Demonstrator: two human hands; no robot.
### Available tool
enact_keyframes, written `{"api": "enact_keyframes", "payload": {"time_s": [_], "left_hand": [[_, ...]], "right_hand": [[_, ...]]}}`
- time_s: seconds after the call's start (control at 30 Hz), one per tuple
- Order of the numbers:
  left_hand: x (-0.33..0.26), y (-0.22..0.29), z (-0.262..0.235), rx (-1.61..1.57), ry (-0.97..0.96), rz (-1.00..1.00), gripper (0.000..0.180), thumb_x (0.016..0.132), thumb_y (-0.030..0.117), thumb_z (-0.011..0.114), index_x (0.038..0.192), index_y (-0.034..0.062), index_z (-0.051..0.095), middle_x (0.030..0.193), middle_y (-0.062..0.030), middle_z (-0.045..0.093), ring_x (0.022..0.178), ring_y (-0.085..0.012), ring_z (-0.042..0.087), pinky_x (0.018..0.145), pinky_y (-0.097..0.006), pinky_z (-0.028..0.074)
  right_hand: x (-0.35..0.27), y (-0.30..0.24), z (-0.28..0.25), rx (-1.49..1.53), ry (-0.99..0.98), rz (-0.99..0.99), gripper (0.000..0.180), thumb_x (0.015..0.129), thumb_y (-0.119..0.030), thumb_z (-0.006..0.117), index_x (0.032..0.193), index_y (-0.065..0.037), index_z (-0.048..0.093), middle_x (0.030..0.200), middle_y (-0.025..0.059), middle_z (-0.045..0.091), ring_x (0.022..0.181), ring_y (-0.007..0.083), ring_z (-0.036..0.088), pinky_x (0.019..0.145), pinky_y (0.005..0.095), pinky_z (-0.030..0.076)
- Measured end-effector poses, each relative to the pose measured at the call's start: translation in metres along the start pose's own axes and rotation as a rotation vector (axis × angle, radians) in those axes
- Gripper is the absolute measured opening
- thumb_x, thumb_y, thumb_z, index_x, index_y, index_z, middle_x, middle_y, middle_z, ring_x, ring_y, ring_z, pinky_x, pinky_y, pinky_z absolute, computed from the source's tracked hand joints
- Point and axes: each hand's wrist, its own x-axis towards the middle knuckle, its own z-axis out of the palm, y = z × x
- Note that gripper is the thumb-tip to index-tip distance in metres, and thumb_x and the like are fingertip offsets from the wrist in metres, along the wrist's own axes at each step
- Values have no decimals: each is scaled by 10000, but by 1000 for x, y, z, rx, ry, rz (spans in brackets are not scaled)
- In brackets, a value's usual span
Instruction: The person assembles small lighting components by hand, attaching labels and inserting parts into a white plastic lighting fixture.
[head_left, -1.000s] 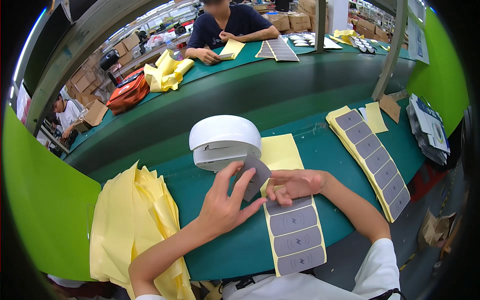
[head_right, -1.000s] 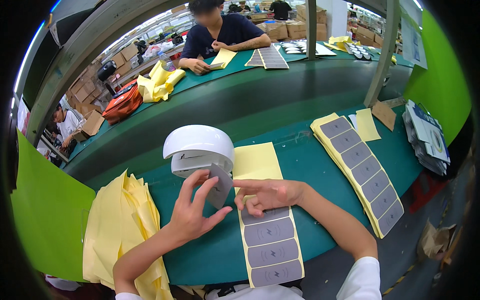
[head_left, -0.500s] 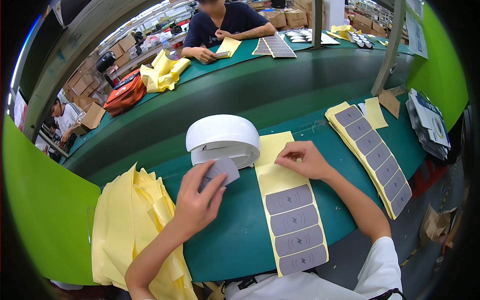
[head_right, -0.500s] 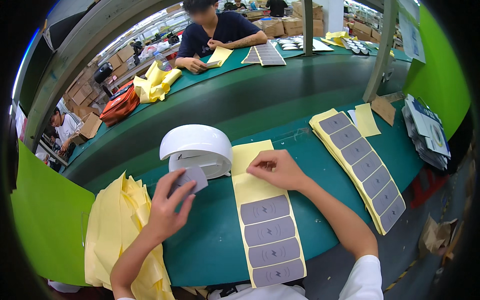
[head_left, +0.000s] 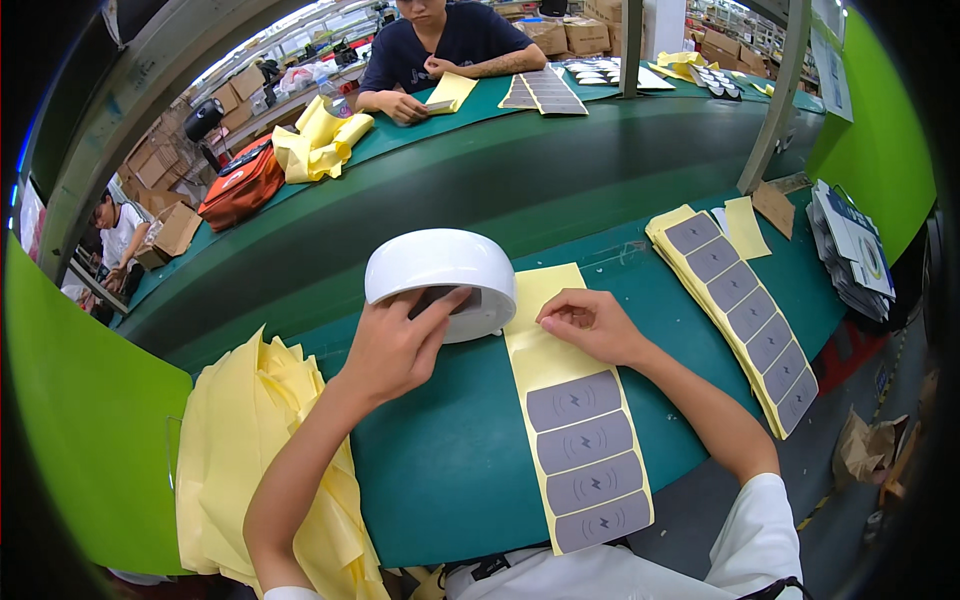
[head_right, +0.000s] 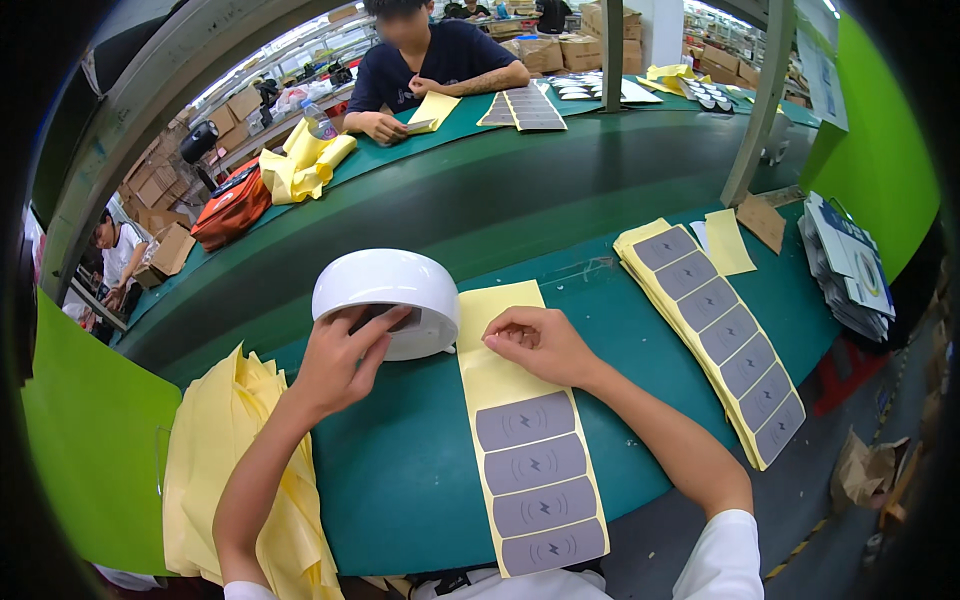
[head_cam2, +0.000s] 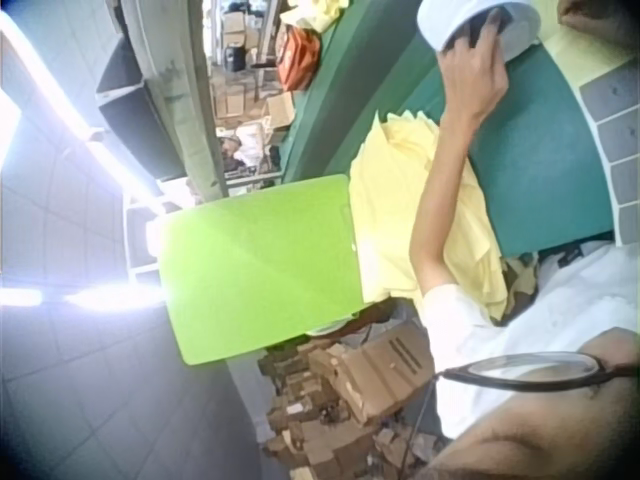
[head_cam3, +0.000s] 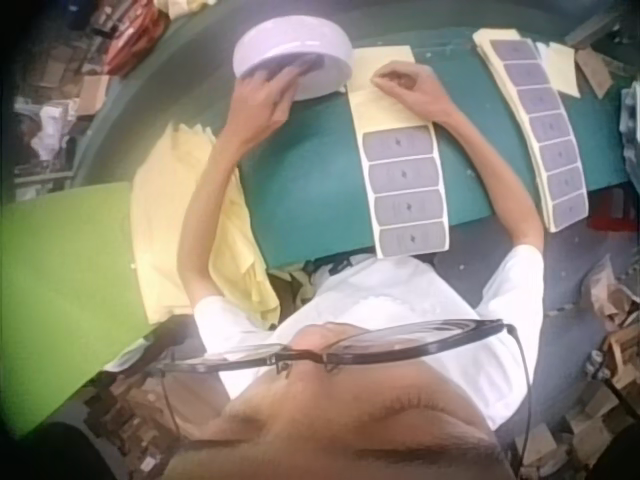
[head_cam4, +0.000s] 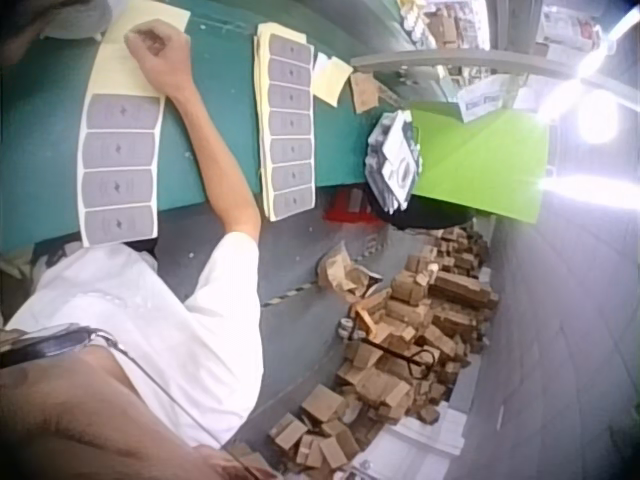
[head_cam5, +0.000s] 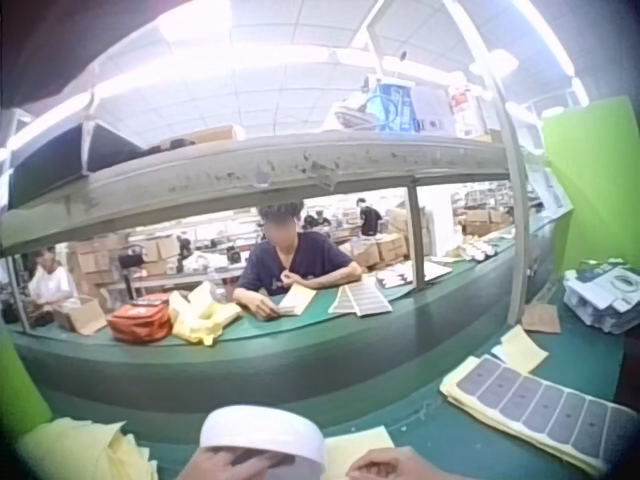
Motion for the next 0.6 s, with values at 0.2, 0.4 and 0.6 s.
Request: {"api": "enact_keyframes", "payload": {"time_s": [0.2,0.4,0.6], "left_hand": [[4,-11,4,-71,-84,-23,404,807,50,592,1199,137,637,1012,-146,632,971,-334,571,850,-441,454],[8,-8,4,29,8,27,407,796,52,597,1189,144,648,1013,-162,627,901,-341,593,817,-441,471],[5,-10,5,7,-16,44,416,785,51,606,1187,150,655,1028,-160,614,903,-337,591,810,-434,474]], "right_hand": [[-2,-11,1,-285,-41,-141,213,868,-128,663,1078,-95,655,1009,52,593,834,141,589,687,249,490],[-5,-12,12,-531,6,-465,447,825,-98,694,1250,-210,615,1387,117,382,1107,248,527,839,323,527],[-6,-15,16,-540,-55,-500,595,800,-56,688,1334,-278,552,1450,135,346,1211,287,480,829,326,544]]}}
